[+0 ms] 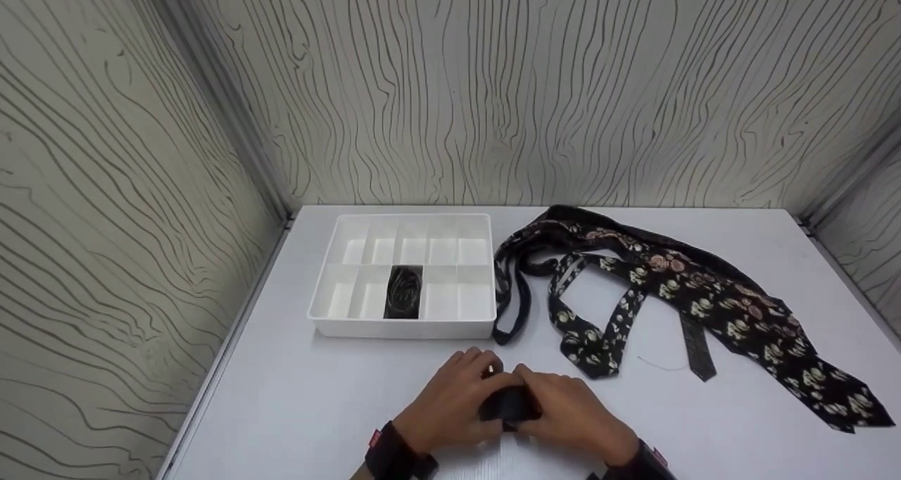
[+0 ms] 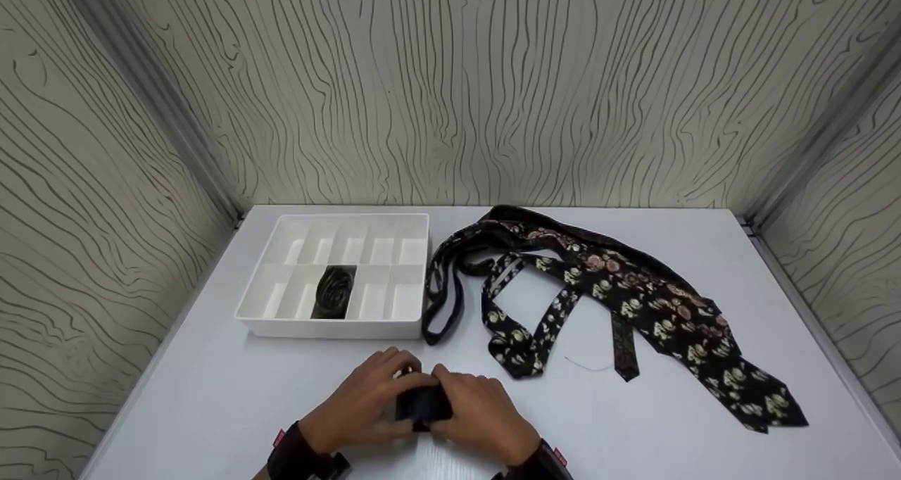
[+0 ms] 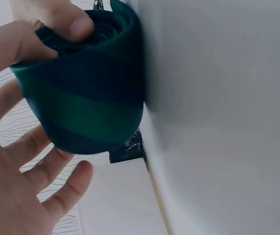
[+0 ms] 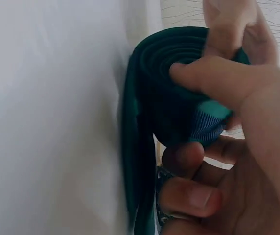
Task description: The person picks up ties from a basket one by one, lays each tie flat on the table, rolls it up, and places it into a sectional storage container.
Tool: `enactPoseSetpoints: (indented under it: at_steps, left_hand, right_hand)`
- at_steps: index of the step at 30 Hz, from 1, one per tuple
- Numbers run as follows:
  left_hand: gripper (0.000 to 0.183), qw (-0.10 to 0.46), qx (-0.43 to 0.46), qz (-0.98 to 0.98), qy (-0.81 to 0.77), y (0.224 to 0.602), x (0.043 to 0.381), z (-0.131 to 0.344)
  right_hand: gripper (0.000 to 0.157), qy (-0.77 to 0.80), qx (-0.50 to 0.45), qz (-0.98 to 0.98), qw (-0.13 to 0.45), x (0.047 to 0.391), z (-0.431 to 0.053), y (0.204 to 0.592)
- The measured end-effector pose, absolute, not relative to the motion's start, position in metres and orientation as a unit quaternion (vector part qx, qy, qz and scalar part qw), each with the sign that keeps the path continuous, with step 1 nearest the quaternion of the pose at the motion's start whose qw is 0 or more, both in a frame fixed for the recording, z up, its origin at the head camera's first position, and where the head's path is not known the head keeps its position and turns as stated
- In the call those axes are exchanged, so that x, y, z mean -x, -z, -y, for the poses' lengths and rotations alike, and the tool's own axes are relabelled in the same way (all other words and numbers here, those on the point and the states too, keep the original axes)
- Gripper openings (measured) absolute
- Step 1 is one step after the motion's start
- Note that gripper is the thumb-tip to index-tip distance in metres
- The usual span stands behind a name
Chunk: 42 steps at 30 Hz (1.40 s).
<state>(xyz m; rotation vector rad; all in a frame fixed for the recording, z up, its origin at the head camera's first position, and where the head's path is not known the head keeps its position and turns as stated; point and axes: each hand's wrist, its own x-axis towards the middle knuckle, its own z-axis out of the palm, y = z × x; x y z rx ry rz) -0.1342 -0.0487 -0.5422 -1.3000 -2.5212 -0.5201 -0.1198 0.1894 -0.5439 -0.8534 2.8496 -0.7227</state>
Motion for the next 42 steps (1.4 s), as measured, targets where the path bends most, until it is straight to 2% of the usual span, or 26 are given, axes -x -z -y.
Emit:
enactPoseSetpoints:
  at_steps: [7,11,14,21,23,27,32,35,39,42]
  left_hand:
    - [0.049,0.112,0.447,0.868,0.184,0.542,0.134,0.048]
    - [0.042,0.092,0.442,0.866,0.213,0.541,0.133,0.047]
    - [0.038,0.047,0.413,0.87,0.266,0.54,0.134,0.048]
    - [0.056,-0.109,0.248,0.884,0.382,0.544,0.139,0.055]
    - [0.052,-0.146,0.225,0.867,0.42,0.546,0.14,0.055]
    - [0.042,-0.184,0.206,0.816,0.508,0.547,0.142,0.054]
    - [0.05,-0.203,0.181,0.757,0.593,0.545,0.141,0.05]
    - [0.057,-0.189,0.174,0.744,0.617,0.545,0.142,0.049]
    - [0.059,-0.142,0.176,0.747,0.626,0.544,0.146,0.05]
    - [0.057,-0.107,0.181,0.754,0.622,0.542,0.147,0.05]
  right_hand:
    - [0.057,0.234,0.288,-0.928,0.044,0.119,-0.192,0.545]
    - [0.057,0.231,0.294,-0.927,0.037,0.118,-0.194,0.546]
    - [0.063,0.242,0.296,-0.923,0.038,0.119,-0.195,0.546]
    - [0.055,0.347,0.305,-0.886,0.038,0.125,-0.196,0.545]
    - [0.055,0.362,0.309,-0.879,0.024,0.125,-0.194,0.545]
    - [0.054,0.361,0.312,-0.879,-0.016,0.123,-0.191,0.545]
    - [0.058,0.331,0.314,-0.885,-0.092,0.121,-0.187,0.546]
    - [0.07,0.329,0.315,-0.882,-0.123,0.121,-0.186,0.545]
    - [0.095,0.366,0.305,-0.873,-0.107,0.124,-0.19,0.542]
    - [0.099,0.404,0.294,-0.862,-0.084,0.126,-0.193,0.542]
